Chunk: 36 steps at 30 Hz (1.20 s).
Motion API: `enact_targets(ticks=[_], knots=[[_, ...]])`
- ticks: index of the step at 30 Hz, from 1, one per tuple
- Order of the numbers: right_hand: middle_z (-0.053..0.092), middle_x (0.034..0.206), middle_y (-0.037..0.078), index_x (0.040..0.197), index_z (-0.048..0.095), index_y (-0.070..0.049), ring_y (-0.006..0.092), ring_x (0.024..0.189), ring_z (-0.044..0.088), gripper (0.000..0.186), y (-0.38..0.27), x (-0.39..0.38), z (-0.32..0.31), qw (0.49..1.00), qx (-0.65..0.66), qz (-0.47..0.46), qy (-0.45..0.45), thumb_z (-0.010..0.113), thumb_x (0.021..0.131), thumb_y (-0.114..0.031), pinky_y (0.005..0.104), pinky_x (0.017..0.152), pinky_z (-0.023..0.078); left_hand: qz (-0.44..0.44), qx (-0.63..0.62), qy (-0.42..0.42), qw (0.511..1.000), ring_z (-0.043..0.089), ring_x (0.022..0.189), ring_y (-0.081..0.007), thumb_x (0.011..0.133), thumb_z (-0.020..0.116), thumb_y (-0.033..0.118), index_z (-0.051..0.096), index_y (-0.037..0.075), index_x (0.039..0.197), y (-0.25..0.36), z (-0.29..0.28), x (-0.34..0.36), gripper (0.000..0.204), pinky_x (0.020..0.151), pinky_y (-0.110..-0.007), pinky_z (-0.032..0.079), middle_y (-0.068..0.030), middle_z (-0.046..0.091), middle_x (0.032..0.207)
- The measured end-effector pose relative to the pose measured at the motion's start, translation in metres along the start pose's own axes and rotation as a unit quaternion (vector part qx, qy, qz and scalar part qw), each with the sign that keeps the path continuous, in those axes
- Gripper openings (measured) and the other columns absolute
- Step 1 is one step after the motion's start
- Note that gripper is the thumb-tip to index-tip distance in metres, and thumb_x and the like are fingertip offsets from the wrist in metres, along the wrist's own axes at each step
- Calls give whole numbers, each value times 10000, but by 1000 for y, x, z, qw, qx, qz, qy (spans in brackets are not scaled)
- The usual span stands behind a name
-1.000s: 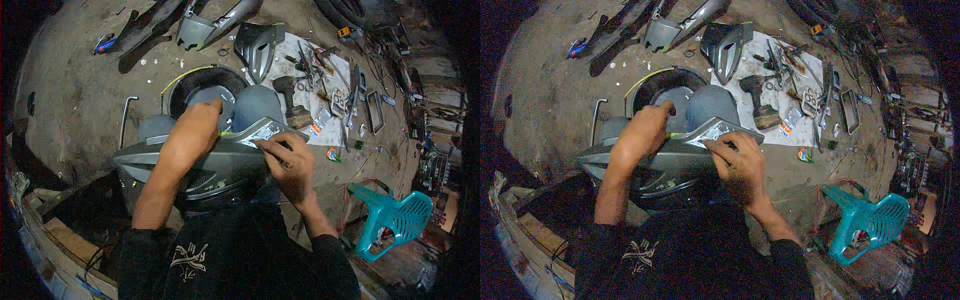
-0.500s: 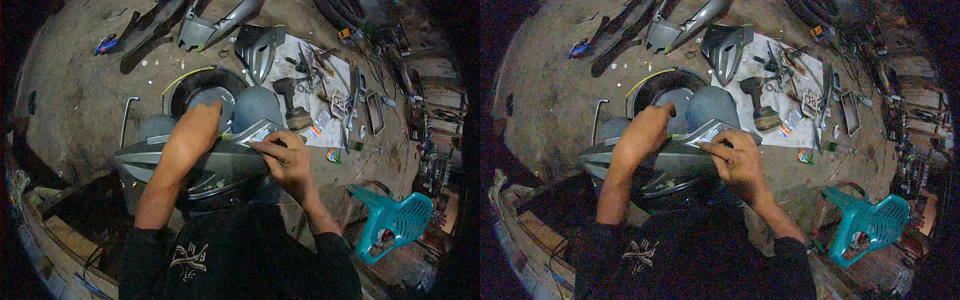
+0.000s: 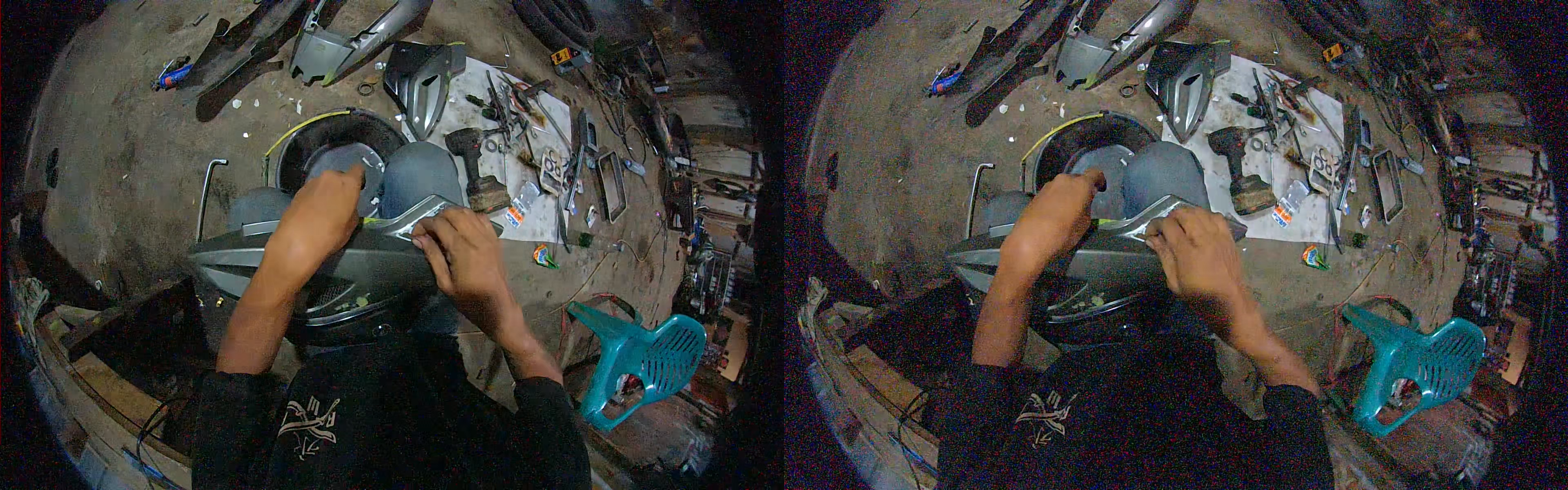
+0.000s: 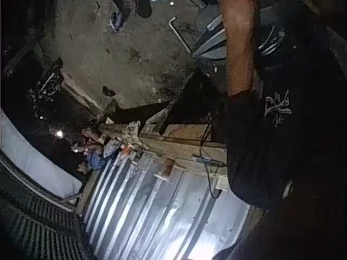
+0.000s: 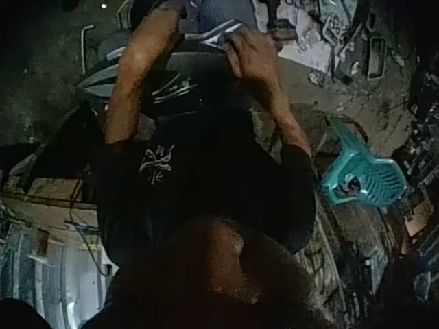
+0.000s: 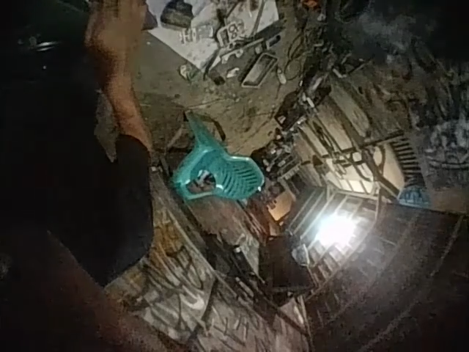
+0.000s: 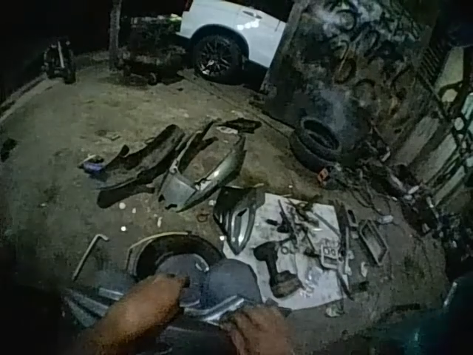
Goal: Repairing and sanding a motorcycle fairing component.
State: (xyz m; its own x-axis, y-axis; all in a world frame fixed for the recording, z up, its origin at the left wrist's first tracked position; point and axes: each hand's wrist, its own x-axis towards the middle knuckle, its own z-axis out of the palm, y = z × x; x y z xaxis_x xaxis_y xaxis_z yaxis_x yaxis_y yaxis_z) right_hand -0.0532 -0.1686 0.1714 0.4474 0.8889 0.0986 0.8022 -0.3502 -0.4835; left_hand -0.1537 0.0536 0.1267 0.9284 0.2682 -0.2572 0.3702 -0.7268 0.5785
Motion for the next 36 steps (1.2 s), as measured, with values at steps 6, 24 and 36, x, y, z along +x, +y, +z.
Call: enact_targets(ticks=[6,24,36], knots=[[610,1047,161,1052,674,-18,373,1012,609,152,-6,-3,13,998,-59,-22,14,717,912,-59,465,880,465,21,-17,6,1000,718,987,-509,839,601,-90,649,-32,1215,1,0,0,384,880,-586,570,-336,724,971],[633,915,16,1248,630,-42,78,794,515,180,44,-38,-60,875,300,306,226,587,1109,-148,251,696,419,20,-25,11,999,709,987,-501,838,610,-67,651,-21,1221,-2,-1,-2,388,901,-585,550,-314,728,978],[738,949,28,1005,800,-89,139,722,661,146,8,-24,-38,979,91,153,102,840,900,-182,338,642,525,32,-31,26,999,703,996,-521,858,592,-72,650,-18,1244,-2,3,-1,394,903,-594,547,-322,725,980]])
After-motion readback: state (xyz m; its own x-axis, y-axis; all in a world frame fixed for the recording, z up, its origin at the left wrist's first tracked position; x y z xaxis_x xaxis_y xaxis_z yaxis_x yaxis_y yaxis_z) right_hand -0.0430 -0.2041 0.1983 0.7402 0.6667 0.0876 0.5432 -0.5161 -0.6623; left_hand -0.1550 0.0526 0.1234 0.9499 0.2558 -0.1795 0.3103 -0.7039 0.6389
